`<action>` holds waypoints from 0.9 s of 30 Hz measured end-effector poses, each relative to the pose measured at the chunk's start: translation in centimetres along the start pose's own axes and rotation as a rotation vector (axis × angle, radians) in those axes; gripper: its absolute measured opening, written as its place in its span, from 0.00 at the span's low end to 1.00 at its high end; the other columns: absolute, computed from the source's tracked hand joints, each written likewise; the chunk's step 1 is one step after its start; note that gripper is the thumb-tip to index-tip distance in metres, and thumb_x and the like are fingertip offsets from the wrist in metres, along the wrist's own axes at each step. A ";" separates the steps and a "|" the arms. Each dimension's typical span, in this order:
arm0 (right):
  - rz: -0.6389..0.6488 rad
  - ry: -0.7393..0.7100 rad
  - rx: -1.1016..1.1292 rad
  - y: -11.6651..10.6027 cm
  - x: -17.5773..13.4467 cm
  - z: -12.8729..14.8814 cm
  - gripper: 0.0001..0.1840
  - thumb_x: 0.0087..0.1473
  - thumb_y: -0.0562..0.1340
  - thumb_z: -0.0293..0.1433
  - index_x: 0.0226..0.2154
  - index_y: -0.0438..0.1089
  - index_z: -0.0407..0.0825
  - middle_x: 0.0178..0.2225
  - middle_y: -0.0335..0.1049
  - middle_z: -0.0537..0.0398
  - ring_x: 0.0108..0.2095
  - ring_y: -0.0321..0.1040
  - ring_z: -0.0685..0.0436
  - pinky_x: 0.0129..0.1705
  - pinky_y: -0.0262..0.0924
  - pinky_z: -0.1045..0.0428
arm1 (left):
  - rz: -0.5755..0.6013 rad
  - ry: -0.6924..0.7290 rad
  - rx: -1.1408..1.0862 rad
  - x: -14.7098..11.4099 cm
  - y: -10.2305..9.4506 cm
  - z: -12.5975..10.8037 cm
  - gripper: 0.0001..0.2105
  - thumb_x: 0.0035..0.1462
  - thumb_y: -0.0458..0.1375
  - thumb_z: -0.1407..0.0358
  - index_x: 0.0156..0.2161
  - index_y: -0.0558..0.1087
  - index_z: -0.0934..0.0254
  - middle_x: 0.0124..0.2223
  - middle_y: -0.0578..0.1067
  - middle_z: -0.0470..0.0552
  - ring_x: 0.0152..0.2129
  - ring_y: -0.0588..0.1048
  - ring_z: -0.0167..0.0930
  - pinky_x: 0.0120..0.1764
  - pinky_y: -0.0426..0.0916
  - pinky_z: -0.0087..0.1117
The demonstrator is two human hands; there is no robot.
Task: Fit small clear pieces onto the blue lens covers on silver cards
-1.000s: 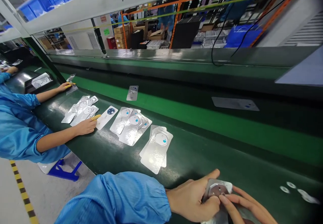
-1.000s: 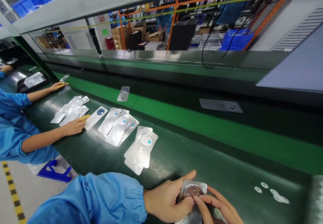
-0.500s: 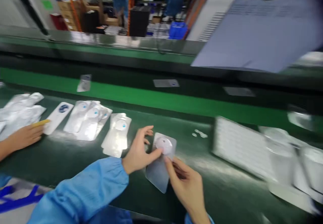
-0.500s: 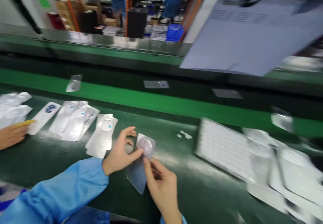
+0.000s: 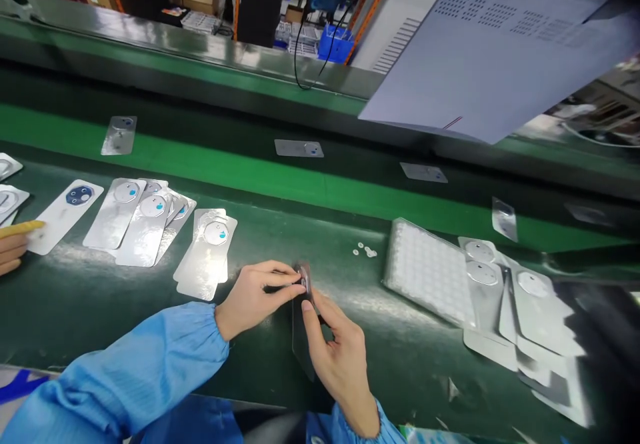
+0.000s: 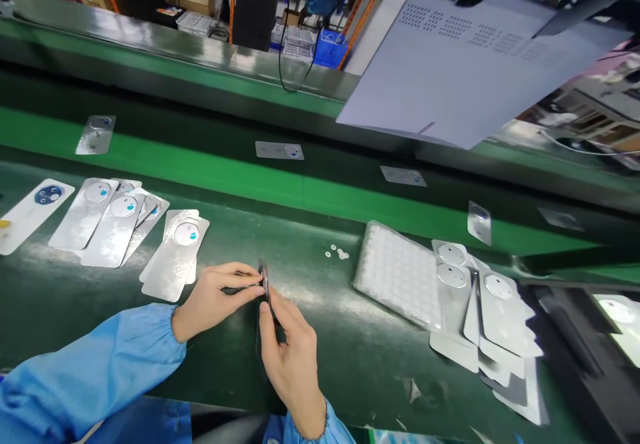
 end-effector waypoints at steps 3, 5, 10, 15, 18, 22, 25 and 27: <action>0.025 0.009 -0.023 0.0 0.0 -0.1 0.16 0.67 0.58 0.33 0.51 0.79 0.49 0.52 0.78 0.45 0.53 0.76 0.34 0.53 0.74 0.43 | 0.040 -0.018 0.008 0.0 0.1 0.1 0.07 0.62 0.65 0.65 0.41 0.84 0.62 0.44 0.83 0.51 0.38 0.82 0.32 0.46 0.77 0.31; 0.050 -0.005 -0.042 -0.1 0.0 -0.1 0.17 0.67 0.58 0.33 0.51 0.79 0.49 0.52 0.78 0.44 0.52 0.77 0.34 0.52 0.75 0.43 | 0.080 0.000 0.030 0.0 0.1 0.0 0.08 0.63 0.63 0.65 0.43 0.84 0.62 0.45 0.84 0.51 0.40 0.82 0.32 0.47 0.76 0.31; 0.126 -0.042 -0.062 -0.3 0.2 0.2 0.16 0.67 0.58 0.33 0.50 0.80 0.49 0.49 0.80 0.45 0.49 0.79 0.35 0.50 0.75 0.44 | 0.191 0.006 0.081 -0.2 0.4 -0.3 0.11 0.66 0.57 0.67 0.44 0.83 0.63 0.43 0.85 0.49 0.39 0.83 0.32 0.46 0.75 0.29; 0.187 0.069 -0.073 -0.1 0.3 0.3 0.19 0.67 0.57 0.38 0.51 0.79 0.50 0.51 0.79 0.46 0.48 0.79 0.35 0.45 0.76 0.48 | 0.227 -0.101 0.193 -0.1 0.1 -0.4 0.12 0.63 0.56 0.69 0.33 0.83 0.64 0.30 0.83 0.46 0.27 0.80 0.30 0.37 0.72 0.26; 0.179 0.207 -0.064 -0.7 -0.1 -1.0 0.22 0.64 0.59 0.44 0.49 0.80 0.48 0.47 0.81 0.47 0.42 0.81 0.34 0.37 0.77 0.50 | 0.165 -0.173 0.218 0.1 -0.7 -0.7 0.10 0.60 0.58 0.69 0.30 0.82 0.65 0.29 0.82 0.47 0.25 0.79 0.29 0.35 0.72 0.26; 0.089 0.378 0.067 -1.3 0.3 -5.4 0.26 0.51 0.67 0.52 0.40 0.83 0.49 0.36 0.83 0.47 0.34 0.81 0.32 0.30 0.77 0.50 | 0.011 -0.154 0.105 0.5 -1.6 -0.7 0.08 0.58 0.60 0.68 0.40 0.81 0.66 0.39 0.84 0.50 0.34 0.81 0.30 0.38 0.74 0.25; 0.189 0.478 0.212 0.2 1.2 -7.8 0.32 0.45 0.70 0.53 0.46 0.81 0.48 0.35 0.83 0.45 0.34 0.82 0.32 0.28 0.76 0.51 | -0.049 -0.102 0.087 1.0 -1.9 0.2 0.10 0.63 0.58 0.66 0.43 0.80 0.67 0.44 0.83 0.54 0.40 0.81 0.31 0.38 0.75 0.26; 0.145 0.437 0.178 0.7 1.5 -7.5 0.40 0.43 0.71 0.54 0.52 0.77 0.45 0.41 0.82 0.42 0.37 0.81 0.32 0.30 0.77 0.50 | -0.045 -0.071 0.112 1.1 -1.6 0.7 0.11 0.66 0.57 0.64 0.45 0.80 0.67 0.44 0.83 0.55 0.42 0.81 0.32 0.42 0.76 0.29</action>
Point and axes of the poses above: each hand's wrist, its own x-axis towards the middle knuckle, its own y-axis out of the palm, z = x × y, the point moved 3 cm from there along x, towards the middle knuckle
